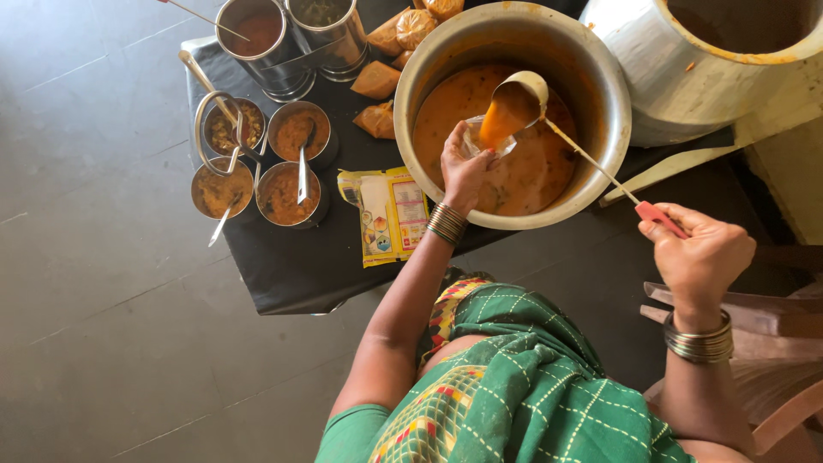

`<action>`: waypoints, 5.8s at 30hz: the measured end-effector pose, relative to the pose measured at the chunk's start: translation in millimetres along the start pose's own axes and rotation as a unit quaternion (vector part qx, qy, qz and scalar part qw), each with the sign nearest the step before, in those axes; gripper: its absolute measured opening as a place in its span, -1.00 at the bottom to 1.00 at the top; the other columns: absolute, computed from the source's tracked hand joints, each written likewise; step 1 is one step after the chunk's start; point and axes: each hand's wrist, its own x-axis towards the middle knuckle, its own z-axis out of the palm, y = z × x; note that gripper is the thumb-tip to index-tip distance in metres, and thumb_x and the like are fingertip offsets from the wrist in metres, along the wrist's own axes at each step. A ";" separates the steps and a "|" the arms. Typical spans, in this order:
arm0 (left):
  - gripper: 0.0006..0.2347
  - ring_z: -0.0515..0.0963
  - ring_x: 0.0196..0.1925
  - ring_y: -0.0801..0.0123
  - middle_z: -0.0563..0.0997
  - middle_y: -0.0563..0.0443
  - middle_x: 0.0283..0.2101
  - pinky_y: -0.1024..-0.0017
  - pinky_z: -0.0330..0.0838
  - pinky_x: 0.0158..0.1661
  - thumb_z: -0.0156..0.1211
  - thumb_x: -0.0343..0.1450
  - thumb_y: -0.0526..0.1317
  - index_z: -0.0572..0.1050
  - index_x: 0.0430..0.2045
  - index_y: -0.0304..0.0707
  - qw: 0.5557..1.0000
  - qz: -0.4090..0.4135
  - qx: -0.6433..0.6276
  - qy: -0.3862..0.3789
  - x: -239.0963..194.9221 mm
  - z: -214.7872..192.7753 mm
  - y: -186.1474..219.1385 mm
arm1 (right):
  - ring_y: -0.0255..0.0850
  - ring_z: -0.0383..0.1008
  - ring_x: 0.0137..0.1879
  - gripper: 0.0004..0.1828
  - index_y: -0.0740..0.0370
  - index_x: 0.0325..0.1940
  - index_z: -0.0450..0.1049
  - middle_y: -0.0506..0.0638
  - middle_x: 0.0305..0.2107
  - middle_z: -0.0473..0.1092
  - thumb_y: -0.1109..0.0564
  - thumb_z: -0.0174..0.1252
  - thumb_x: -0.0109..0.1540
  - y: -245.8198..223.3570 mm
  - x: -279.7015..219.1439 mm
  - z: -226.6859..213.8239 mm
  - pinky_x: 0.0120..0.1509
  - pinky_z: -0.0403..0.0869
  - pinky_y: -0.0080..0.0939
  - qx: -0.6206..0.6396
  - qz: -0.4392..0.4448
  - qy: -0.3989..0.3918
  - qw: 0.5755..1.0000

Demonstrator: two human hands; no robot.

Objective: The person scoops a thick orange curry from a large metal pot into small plastic bags using a ladle. They then twist and tie each filled bag by hand and place it on the table. The process is repeated multiple times throughout the clip.

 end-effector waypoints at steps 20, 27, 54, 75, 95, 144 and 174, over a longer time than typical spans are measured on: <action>-0.34 0.67 -0.07 0.20 0.32 -0.26 0.32 0.42 0.70 -0.20 0.19 0.32 -0.60 0.11 0.37 -0.46 0.999 0.030 -0.005 -0.043 -36.1 15.2 39.4 | 0.06 0.53 -0.35 -0.87 -0.01 -0.22 0.70 0.10 -0.45 0.53 -0.05 0.40 0.27 79.7 20.5 86.1 -0.32 0.43 -0.06 -0.293 -0.045 -0.035 0.954; -0.30 0.68 -0.11 0.27 0.54 -0.36 0.10 0.41 0.68 -0.13 0.19 0.34 -0.60 0.09 0.44 -0.45 0.992 -0.005 -0.027 -0.121 -73.7 8.4 79.2 | -0.03 0.59 -0.28 -0.46 0.21 0.03 0.61 0.25 -0.18 0.56 -0.05 0.34 0.02 13.1 47.4 90.6 -0.24 0.55 -0.14 -0.278 -0.316 0.017 0.907; -0.41 0.65 -0.17 0.46 0.57 -0.09 0.04 0.47 0.65 -0.19 0.28 0.29 -0.51 0.32 0.29 -0.41 0.995 -0.013 0.062 -0.074 -226.3 -83.4 117.4 | -0.45 0.32 -0.24 -0.92 0.36 -0.24 0.47 -0.15 -0.42 0.40 0.25 0.20 0.28 -66.3 -14.2 179.7 -0.14 0.39 -0.40 0.247 -0.023 -0.541 0.803; -0.79 0.62 -0.29 0.47 0.69 -0.03 -0.23 0.44 0.54 -0.27 0.26 0.45 -0.33 0.64 -0.06 -0.35 0.923 0.095 0.309 0.208 -292.7 -167.5 104.7 | -0.43 0.20 -0.35 -0.90 0.26 -0.33 0.41 -0.18 -0.48 0.32 0.26 0.12 0.29 -79.7 -64.2 245.1 -0.28 0.26 -0.41 0.299 0.056 -0.647 0.699; -0.96 0.50 -0.23 0.14 0.52 -0.05 -0.34 0.21 0.41 -0.09 0.28 0.38 -0.32 0.57 -0.45 -0.28 0.710 0.292 0.587 0.257 -283.0 -141.9 111.9 | 0.12 0.54 -0.08 -0.62 0.27 -0.04 0.55 0.20 -0.19 0.49 0.27 0.29 0.03 -141.5 -82.6 210.4 0.02 0.52 -0.01 0.167 -0.430 -0.407 0.789; -0.89 0.57 -0.32 -0.02 0.54 -0.18 -0.48 0.12 0.45 -0.25 0.07 0.18 -0.41 0.57 -0.63 -0.26 0.814 0.165 0.524 0.188 -280.7 -210.5 91.9 | -0.15 0.41 -0.41 -0.63 0.37 -0.41 0.56 0.06 -0.57 0.46 0.45 -0.16 -0.07 -105.8 -83.8 314.9 -0.31 0.41 -0.18 0.207 -0.187 -0.709 0.647; -0.86 0.50 -0.04 0.50 0.44 -0.04 0.21 0.43 0.47 0.06 0.18 0.53 -0.28 0.54 -0.38 -0.40 0.984 0.079 -0.157 0.027 -261.1 -232.5 23.6 | -0.32 0.53 -0.08 -0.69 0.37 0.05 0.52 -0.01 -0.16 0.55 0.27 0.31 0.23 -121.1 -91.7 296.6 0.05 0.55 -0.30 0.391 -0.007 -0.676 0.624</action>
